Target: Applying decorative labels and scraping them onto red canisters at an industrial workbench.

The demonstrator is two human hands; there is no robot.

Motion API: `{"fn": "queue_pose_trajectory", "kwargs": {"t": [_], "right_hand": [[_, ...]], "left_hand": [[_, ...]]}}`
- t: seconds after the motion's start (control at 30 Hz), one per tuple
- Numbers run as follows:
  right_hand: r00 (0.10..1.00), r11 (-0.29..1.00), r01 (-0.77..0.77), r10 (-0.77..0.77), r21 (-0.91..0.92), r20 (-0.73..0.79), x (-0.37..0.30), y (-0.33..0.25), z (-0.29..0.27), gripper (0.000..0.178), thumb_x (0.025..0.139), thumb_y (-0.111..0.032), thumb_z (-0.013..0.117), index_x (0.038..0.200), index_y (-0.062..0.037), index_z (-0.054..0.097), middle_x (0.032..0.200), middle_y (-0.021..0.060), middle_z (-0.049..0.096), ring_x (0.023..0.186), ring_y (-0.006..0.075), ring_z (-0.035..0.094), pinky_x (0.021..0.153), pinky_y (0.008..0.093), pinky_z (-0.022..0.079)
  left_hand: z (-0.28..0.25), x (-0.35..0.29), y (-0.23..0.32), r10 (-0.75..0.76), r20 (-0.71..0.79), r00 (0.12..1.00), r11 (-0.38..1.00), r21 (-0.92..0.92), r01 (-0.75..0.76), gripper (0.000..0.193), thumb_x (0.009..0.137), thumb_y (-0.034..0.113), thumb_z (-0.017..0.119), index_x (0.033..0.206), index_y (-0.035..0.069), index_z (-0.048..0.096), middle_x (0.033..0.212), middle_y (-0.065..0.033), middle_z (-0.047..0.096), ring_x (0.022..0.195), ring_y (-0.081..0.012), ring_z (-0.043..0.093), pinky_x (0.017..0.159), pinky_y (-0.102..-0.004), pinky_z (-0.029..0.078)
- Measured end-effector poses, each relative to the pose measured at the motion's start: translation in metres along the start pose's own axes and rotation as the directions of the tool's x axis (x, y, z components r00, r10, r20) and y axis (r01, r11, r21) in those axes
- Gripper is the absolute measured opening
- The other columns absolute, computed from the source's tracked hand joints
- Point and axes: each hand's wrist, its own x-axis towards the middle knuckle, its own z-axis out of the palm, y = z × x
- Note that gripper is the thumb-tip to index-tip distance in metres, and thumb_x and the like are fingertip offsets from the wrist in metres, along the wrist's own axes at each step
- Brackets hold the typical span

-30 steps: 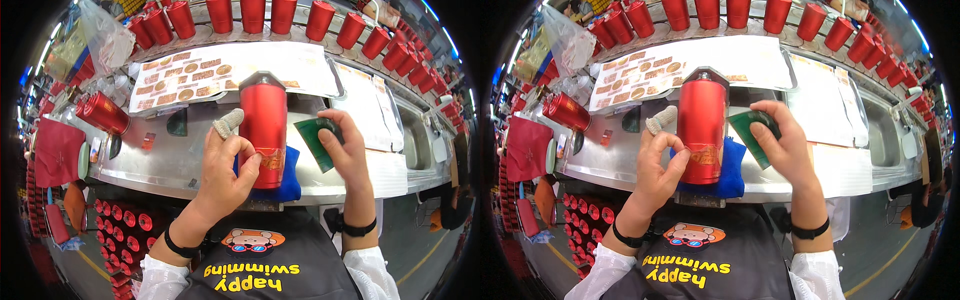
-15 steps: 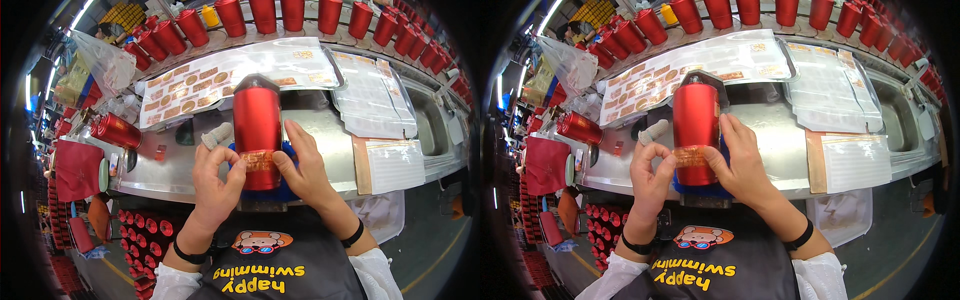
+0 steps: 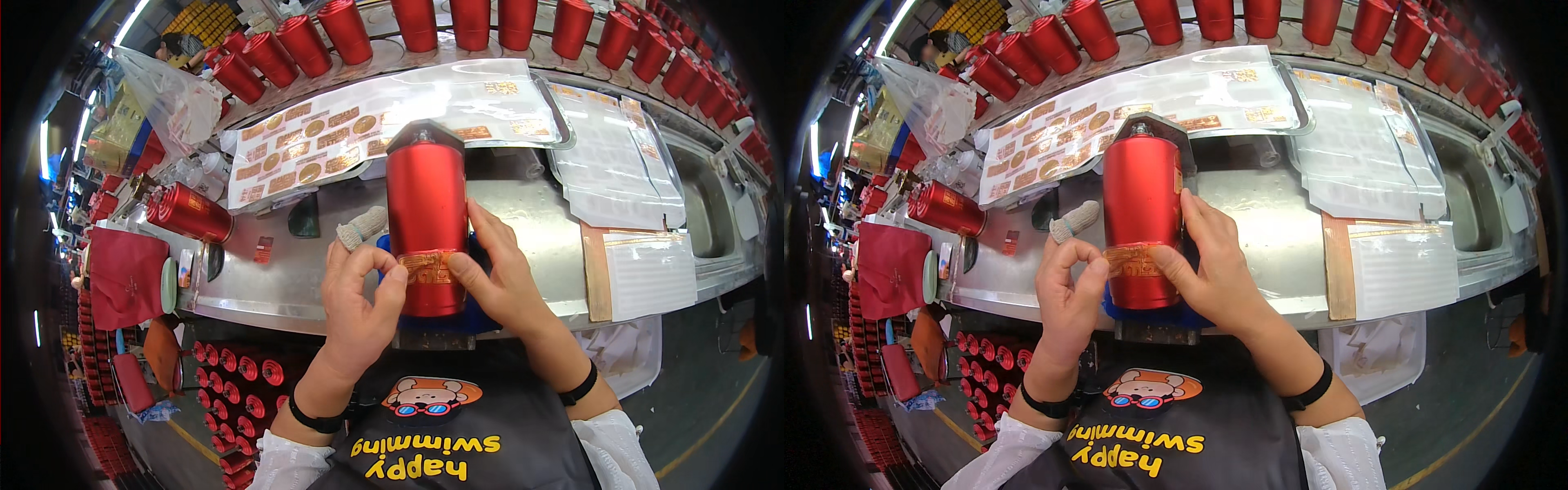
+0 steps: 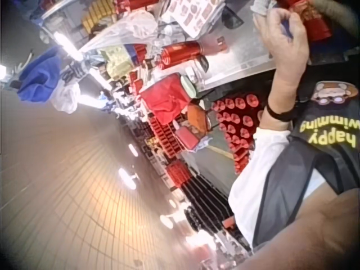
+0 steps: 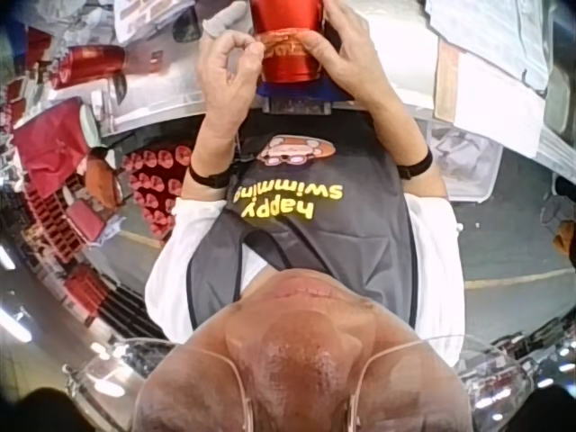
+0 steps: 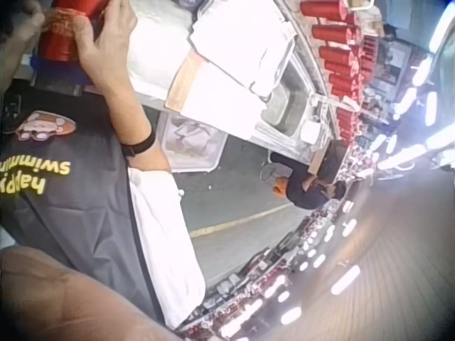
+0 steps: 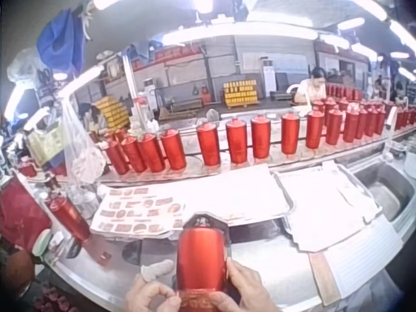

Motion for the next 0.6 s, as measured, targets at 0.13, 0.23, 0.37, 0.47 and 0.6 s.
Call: {"fn": "queue_pose_trajectory", "kwargs": {"t": [0.13, 0.23, 0.37, 0.47, 0.6], "right_hand": [[1.0, 0.999, -0.002, 0.002, 0.032, 0.003, -0.002, 0.003, -0.003, 0.065, 0.095, -0.033, 0.058, 0.14, 0.0083, 0.037, 0.139, 0.0259, 0.044, 0.128, 0.0375, 0.04, 0.108, 0.0429, 0.033], [1.0, 0.999, 0.003, -0.002, 0.053, -0.006, -0.003, 0.007, -0.005, 0.06, 0.097, -0.031, 0.056, 0.141, 0.0061, 0.039, 0.139, 0.0252, 0.045, 0.129, 0.037, 0.041, 0.108, 0.042, 0.032], [0.998, 0.993, 0.001, 0.006, 0.118, -0.059, -0.006, 0.014, -0.006, 0.056, 0.097, -0.03, 0.057, 0.14, 0.0043, 0.042, 0.137, 0.0261, 0.047, 0.128, 0.0377, 0.044, 0.108, 0.0412, 0.034], [0.996, 0.99, 0.014, -0.001, 0.143, -0.089, -0.008, 0.015, -0.006, 0.055, 0.097, -0.029, 0.057, 0.139, 0.0037, 0.044, 0.135, 0.0261, 0.049, 0.126, 0.038, 0.045, 0.107, 0.0409, 0.035], [0.994, 0.989, 0.035, -0.02, 0.142, -0.108, -0.011, 0.014, -0.009, 0.053, 0.096, -0.027, 0.057, 0.138, 0.0034, 0.045, 0.135, 0.0258, 0.05, 0.126, 0.038, 0.046, 0.106, 0.0407, 0.036]], "left_hand": [[0.002, 0.001, 0.0, -0.114, 0.025, 0.993, 0.992, -0.056, 0.115, 0.014, 0.081, 0.012, 0.067, 0.079, 0.003, 0.058, 0.092, -0.0138, 0.055, 0.091, -0.0293, 0.051, 0.081, -0.0372, 0.039], [0.003, 0.004, 0.006, 0.014, 0.01, 1.0, 0.995, 0.103, -0.015, 0.014, 0.082, 0.012, 0.068, 0.079, 0.003, 0.057, 0.094, -0.0146, 0.056, 0.088, -0.029, 0.051, 0.079, -0.0368, 0.04], [0.005, 0.011, 0.029, 0.223, 0.04, 0.974, 0.949, 0.217, -0.227, 0.012, 0.079, 0.007, 0.069, 0.079, 0.003, 0.057, 0.108, -0.021, 0.057, 0.082, -0.0303, 0.057, 0.071, -0.0359, 0.047], [0.014, 0.009, 0.042, 0.158, 0.082, 0.984, 0.972, 0.16, -0.169, 0.012, 0.077, 0.002, 0.067, 0.078, 0.002, 0.055, 0.113, -0.0232, 0.058, 0.093, -0.0312, 0.056, 0.078, -0.0368, 0.045], [0.026, 0.018, 0.052, 0.304, 0.118, 0.945, 0.92, 0.221, -0.324, 0.011, 0.077, 0.0, 0.066, 0.08, 0.001, 0.056, 0.117, -0.0261, 0.058, 0.091, -0.0305, 0.057, 0.076, -0.0358, 0.047]]}}
